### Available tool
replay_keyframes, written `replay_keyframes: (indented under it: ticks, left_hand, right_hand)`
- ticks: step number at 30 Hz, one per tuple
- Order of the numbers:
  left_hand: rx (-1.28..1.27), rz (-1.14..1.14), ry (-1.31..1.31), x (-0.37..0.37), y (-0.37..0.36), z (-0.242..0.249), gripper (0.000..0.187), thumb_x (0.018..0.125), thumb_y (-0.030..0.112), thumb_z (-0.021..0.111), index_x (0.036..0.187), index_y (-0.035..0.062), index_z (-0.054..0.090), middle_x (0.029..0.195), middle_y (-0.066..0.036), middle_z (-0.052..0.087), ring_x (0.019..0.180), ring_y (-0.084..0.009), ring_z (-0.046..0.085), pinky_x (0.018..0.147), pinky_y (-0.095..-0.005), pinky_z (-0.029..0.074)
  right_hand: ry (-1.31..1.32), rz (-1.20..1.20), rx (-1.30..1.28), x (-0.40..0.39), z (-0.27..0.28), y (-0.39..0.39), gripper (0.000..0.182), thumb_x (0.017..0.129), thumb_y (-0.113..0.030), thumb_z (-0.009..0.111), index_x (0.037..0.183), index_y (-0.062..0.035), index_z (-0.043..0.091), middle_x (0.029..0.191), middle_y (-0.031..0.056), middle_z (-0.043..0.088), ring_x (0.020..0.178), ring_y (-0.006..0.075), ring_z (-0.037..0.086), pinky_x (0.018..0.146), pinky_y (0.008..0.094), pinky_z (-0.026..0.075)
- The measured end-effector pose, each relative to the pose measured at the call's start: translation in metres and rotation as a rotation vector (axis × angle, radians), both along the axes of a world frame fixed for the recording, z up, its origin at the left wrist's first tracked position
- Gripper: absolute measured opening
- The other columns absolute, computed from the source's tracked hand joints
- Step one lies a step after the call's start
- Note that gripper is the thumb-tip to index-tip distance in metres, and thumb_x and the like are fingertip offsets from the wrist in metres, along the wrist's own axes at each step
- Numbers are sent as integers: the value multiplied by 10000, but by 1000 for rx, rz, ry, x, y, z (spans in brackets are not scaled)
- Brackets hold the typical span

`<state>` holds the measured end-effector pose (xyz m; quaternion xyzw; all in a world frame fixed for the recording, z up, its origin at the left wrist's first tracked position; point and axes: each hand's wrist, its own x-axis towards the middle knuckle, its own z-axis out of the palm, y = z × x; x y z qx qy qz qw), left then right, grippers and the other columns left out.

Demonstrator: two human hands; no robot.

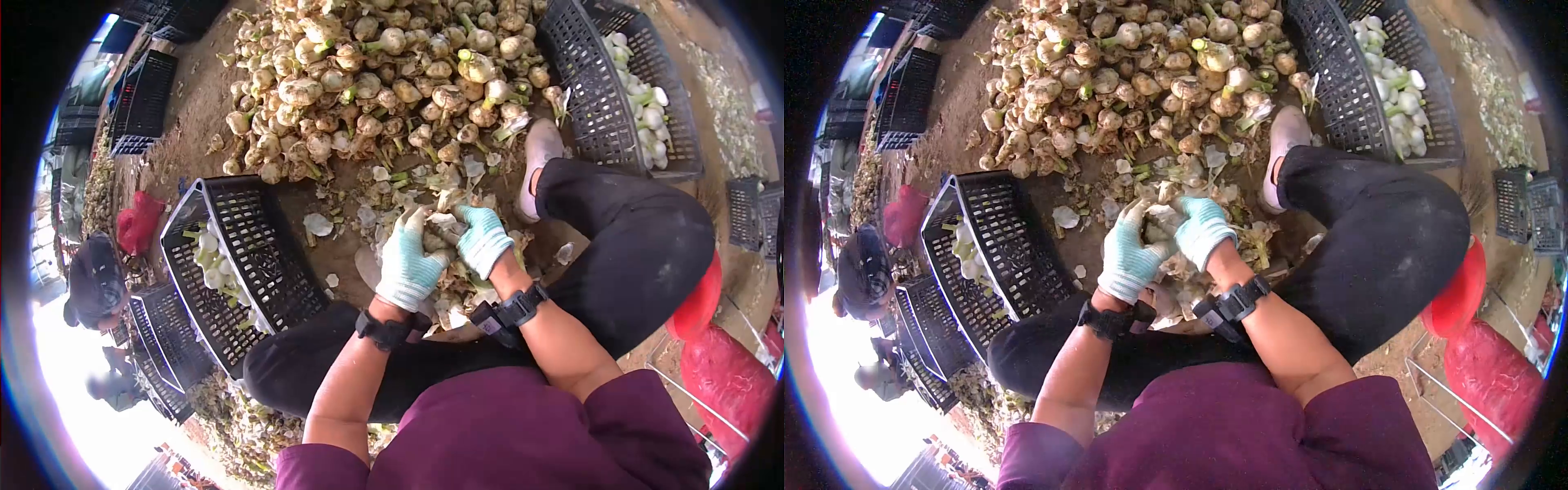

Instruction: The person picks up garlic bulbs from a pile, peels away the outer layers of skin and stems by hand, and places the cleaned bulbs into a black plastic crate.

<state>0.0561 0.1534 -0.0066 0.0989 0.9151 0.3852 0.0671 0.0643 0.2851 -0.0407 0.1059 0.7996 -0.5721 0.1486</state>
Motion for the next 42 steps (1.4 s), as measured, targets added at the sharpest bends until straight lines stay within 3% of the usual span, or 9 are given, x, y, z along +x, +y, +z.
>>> replay_keyframes:
  ticks: [6, 9, 12, 18, 22, 30, 34, 37, 42]
  left_hand:
    - [401, 64, -378, 19, -16, 24, 539, 582, 87, 679, 1077, -34, 502, 908, -134, 593, 814, -202, 580, 731, -260, 452]
    - [593, 139, -537, 24, -23, 40, 508, 611, 30, 658, 1083, -51, 491, 919, -128, 586, 812, -148, 567, 719, -246, 455]
    - [835, 167, -655, 26, -29, 52, 382, 665, 26, 604, 1025, -65, 515, 885, -125, 585, 766, -151, 570, 674, -232, 460]
    - [1479, 244, -1029, 30, -35, 31, 315, 797, 240, 505, 1022, 22, 480, 860, -94, 530, 719, -168, 543, 574, -247, 464]
    - [930, 256, -353, 41, -13, 29, 390, 819, 151, 513, 1155, 12, 373, 990, -116, 503, 772, -195, 553, 655, -296, 482]
    - [1487, 225, -991, 27, -50, 8, 447, 865, 444, 326, 1014, 58, 497, 772, -82, 573, 568, -174, 538, 448, -264, 423]
    - [1259, 413, -917, 27, -38, 27, 414, 850, 409, 399, 1036, 50, 490, 782, -70, 571, 587, -157, 537, 455, -235, 424]
    - [1127, 392, -547, 28, -36, 34, 342, 741, 97, 581, 1037, -18, 455, 857, -88, 562, 682, -143, 559, 534, -232, 461]
    - [1349, 125, -684, 24, -51, 22, 497, 703, 176, 640, 1111, -12, 427, 957, -93, 555, 776, -157, 561, 593, -237, 464]
  right_hand:
    - [330, 291, 288, 20, 11, 11, 268, 796, -248, 508, 942, -38, 587, 774, 137, 588, 678, 264, 541, 609, 324, 437]
    - [838, 525, 1159, 32, 43, 10, 271, 792, -294, 512, 936, -77, 586, 857, 72, 544, 761, 230, 535, 593, 310, 429]
    - [441, 240, 289, 27, 74, 4, 186, 773, -171, 496, 853, -22, 574, 776, 193, 566, 723, 332, 533, 661, 363, 429]
    - [405, -1, 197, 26, 54, -6, 187, 746, -193, 543, 807, -17, 568, 769, 209, 556, 709, 377, 526, 603, 388, 434]
    - [318, -76, 154, 24, 45, -10, 176, 735, -177, 548, 797, -12, 559, 772, 208, 558, 722, 371, 528, 625, 379, 435]
    - [264, -53, -252, 31, 92, -25, 198, 762, -92, 502, 916, 14, 567, 822, 153, 601, 746, 248, 580, 660, 302, 448]
    - [412, -21, -14, 38, 92, -16, 186, 769, -106, 512, 892, 18, 577, 780, 145, 607, 710, 216, 582, 648, 287, 443]
    - [380, 6, 44, 34, 84, -11, 175, 756, -115, 526, 858, 15, 586, 771, 160, 602, 687, 252, 577, 623, 310, 442]
    - [333, -12, 634, 26, 5, 10, 216, 725, -91, 553, 935, -41, 567, 800, 151, 591, 786, 354, 543, 714, 341, 441]
